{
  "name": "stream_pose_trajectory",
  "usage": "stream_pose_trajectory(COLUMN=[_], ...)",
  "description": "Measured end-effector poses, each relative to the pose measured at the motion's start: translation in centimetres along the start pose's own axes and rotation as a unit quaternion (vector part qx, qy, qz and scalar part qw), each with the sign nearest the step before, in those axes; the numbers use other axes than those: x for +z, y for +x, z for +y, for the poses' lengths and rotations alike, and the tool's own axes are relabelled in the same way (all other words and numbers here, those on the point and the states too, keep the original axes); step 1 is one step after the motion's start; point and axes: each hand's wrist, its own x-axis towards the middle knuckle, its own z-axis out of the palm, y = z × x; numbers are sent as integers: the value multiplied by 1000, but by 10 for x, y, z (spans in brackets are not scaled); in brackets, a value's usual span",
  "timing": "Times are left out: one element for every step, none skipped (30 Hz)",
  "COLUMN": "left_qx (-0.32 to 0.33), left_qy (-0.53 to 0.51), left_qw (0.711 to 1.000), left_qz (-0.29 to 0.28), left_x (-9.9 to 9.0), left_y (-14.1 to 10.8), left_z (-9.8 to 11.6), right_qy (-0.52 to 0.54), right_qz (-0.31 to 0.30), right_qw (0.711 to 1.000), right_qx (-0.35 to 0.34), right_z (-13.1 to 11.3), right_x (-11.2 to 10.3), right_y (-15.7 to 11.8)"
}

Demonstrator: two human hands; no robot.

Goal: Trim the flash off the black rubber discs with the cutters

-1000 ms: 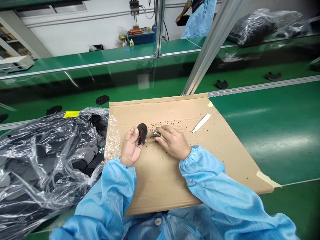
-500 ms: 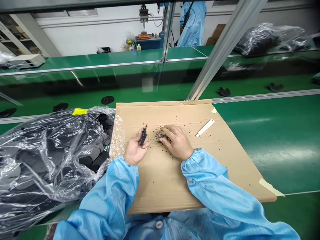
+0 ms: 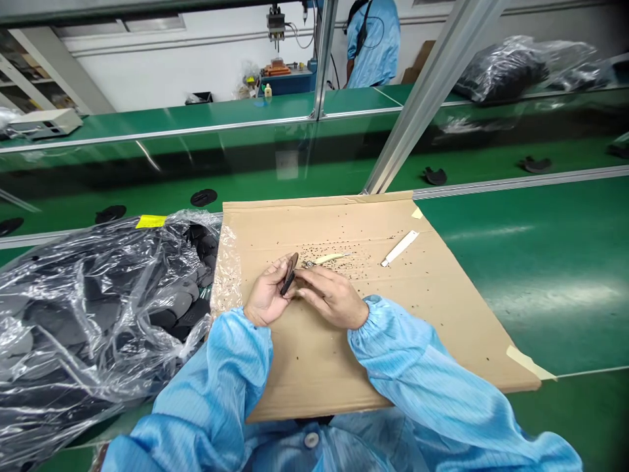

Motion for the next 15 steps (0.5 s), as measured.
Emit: stream_pose_trajectory(left_qx=[-1, 0, 5, 13, 23, 32, 40, 46, 50, 53, 56, 58, 61, 64, 72], left_qy=[7, 14, 21, 29, 36, 43, 48, 51, 52, 50, 46, 40, 34, 31, 33], left_qw=[1000, 1000, 1000, 999, 999, 998, 998, 997, 997, 997, 997, 997, 997, 997, 997], left_qz=[4, 8, 12, 14, 15, 16, 19, 23, 27, 31, 34, 33, 29, 23, 20], left_x=[0, 1, 1, 1, 1, 1, 1, 1, 1, 1, 1, 1, 0, 0, 0], left_y=[0, 0, 0, 1, 1, 1, 2, 2, 2, 2, 2, 2, 2, 2, 3], left_z=[-1, -1, -2, -2, -3, -3, -3, -4, -4, -4, -4, -4, -4, -4, -5], right_qy=[4, 8, 9, 9, 8, 6, 0, -11, -27, -47, -69, -87, -97, -97, -89], right_qz=[2, 7, 15, 26, 41, 60, 83, 111, 145, 182, 218, 243, 253, 243, 212], right_qw=[1000, 1000, 1000, 1000, 999, 998, 996, 993, 989, 982, 973, 966, 963, 965, 972], right_qx=[1, 4, 7, 9, 12, 16, 22, 28, 31, 31, 25, 10, -8, -26, -41], right_z=[0, 0, 1, 2, 4, 6, 7, 9, 9, 9, 6, 2, -4, -12, -21], right_x=[0, -1, -1, -1, -1, -1, -2, -3, -4, -6, -8, -10, -11, -11, -10], right_y=[0, 1, 1, 1, 0, -1, -2, -4, -5, -5, -3, 0, 5, 13, 23])
